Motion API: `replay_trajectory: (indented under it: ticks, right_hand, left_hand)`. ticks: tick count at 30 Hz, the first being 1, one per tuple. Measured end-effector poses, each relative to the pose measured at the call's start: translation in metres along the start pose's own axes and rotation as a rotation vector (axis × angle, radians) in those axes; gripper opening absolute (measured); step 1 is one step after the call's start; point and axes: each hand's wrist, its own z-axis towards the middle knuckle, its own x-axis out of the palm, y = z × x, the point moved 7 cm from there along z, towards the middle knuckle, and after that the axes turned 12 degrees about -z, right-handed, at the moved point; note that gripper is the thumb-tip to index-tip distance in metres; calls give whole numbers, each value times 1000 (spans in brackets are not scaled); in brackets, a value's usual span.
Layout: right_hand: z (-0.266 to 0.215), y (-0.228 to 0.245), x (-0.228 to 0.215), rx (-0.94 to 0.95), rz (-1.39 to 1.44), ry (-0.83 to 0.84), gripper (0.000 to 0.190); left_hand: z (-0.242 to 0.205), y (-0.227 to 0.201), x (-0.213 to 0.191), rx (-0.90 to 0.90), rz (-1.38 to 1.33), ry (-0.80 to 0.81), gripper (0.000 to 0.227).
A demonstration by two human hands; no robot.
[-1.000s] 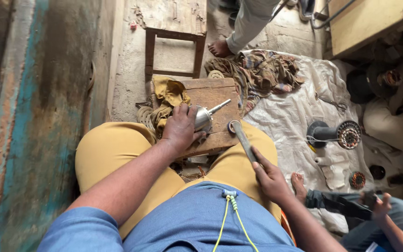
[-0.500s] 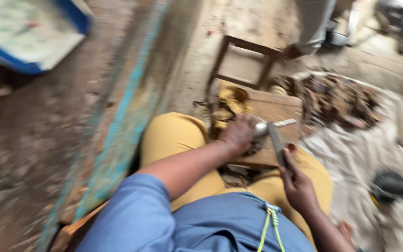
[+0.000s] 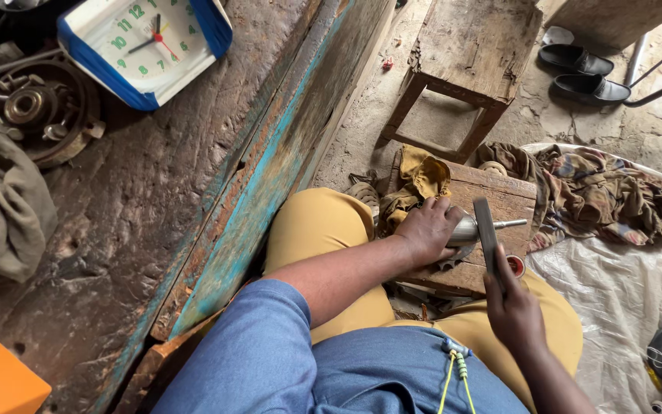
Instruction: The person sits on the floor and uses a metal file to smooth the surface of a cylindrical metal part held on a wooden block. The person repeatedly files the part while occasionally adjusting its position.
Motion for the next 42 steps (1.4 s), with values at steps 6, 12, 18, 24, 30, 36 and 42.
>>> replay_trajectory:
  ticks: [6,12,18,24,30,36,42]
  right_hand:
    - [-19,-9,1,4,22,19,67]
    - [54,31,-9,-23,51,-67,59]
    - [14,20,-12,-52,40,-79,63]
    - [-42,-15,-5,38,55,9,65]
    - [-5,8,-9,-18,24,-61,64]
    - [53,30,-9,106,67,43,58]
    - [5,22,-15,-44,67,-94,61]
  left_hand:
    - [1,0,-2,25,-23,-36,87]
    - [0,3,0,38,-38,-103,82]
    - [2,5,-4,38,-20,-94,84]
    - [5,7,-14,28,-72,-25,91]
    - [5,4,-16,40,-96,-63,87]
    - [6,6,-11,105,-73,-105,80]
    - [1,10,-17,97,-125,-138,83]
